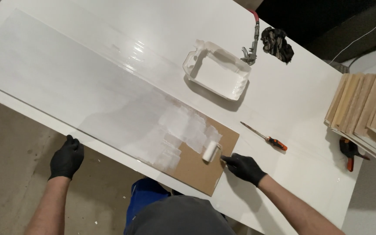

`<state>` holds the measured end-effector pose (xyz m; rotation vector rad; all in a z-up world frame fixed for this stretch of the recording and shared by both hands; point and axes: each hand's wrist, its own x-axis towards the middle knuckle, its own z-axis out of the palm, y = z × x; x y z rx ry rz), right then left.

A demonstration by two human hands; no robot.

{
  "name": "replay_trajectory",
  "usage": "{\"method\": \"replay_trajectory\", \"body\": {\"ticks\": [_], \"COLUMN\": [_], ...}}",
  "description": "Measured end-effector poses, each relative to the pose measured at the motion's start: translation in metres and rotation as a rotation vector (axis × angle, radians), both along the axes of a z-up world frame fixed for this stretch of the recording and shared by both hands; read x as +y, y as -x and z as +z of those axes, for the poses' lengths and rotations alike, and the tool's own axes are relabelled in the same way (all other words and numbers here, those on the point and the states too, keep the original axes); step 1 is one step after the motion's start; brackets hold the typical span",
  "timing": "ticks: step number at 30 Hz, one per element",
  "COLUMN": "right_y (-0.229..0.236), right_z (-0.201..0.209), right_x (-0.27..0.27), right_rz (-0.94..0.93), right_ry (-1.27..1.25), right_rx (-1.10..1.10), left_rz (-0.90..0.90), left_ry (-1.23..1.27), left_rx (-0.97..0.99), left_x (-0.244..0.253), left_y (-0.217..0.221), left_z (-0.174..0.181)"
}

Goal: The person paints a rectangular wooden board white using a small paint roller. They repeatedly dip the roller into a paint tray to reload it and apply the paint in long, even strokes across the surface of the board.

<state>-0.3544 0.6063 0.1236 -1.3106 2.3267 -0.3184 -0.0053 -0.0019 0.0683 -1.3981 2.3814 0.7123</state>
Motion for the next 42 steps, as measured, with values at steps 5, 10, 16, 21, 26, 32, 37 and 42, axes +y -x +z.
{"method": "replay_trajectory", "body": {"ticks": [5, 10, 16, 21, 26, 32, 37, 42], "right_y": [-0.025, -0.030, -0.032, -0.040, -0.070, -0.063, -0.069, -0.104], "right_z": [0.025, 0.010, 0.028, -0.009, -0.023, 0.019, -0.012, -0.001], "right_x": [-0.190, -0.174, -0.004, -0.083, -0.218, -0.041, 0.002, -0.184], "right_rz": [-0.175, -0.002, -0.021, 0.004, 0.016, 0.080, 0.075, 0.109], "right_ry": [-0.027, -0.113, -0.176, -0.048, -0.028, -0.279, -0.095, -0.132], "right_rx": [-0.281, -0.076, -0.037, -0.047, -0.065, -0.110, -0.118, -0.035], "left_rz": [0.050, 0.125, -0.096, -0.110, -0.078, 0.008, -0.081, -0.002], "left_ry": [-0.086, -0.234, 0.065, 0.171, 0.011, -0.078, 0.028, -0.025], "left_rx": [0.094, 0.244, 0.172, 0.187, 0.030, 0.077, -0.006, 0.069], "left_x": [0.003, 0.009, -0.007, -0.008, -0.007, 0.003, 0.012, 0.003], "left_y": [-0.006, -0.004, -0.022, -0.023, -0.010, -0.001, 0.009, -0.001], "left_z": [0.009, 0.024, -0.050, -0.054, -0.026, 0.003, 0.023, 0.000]}}
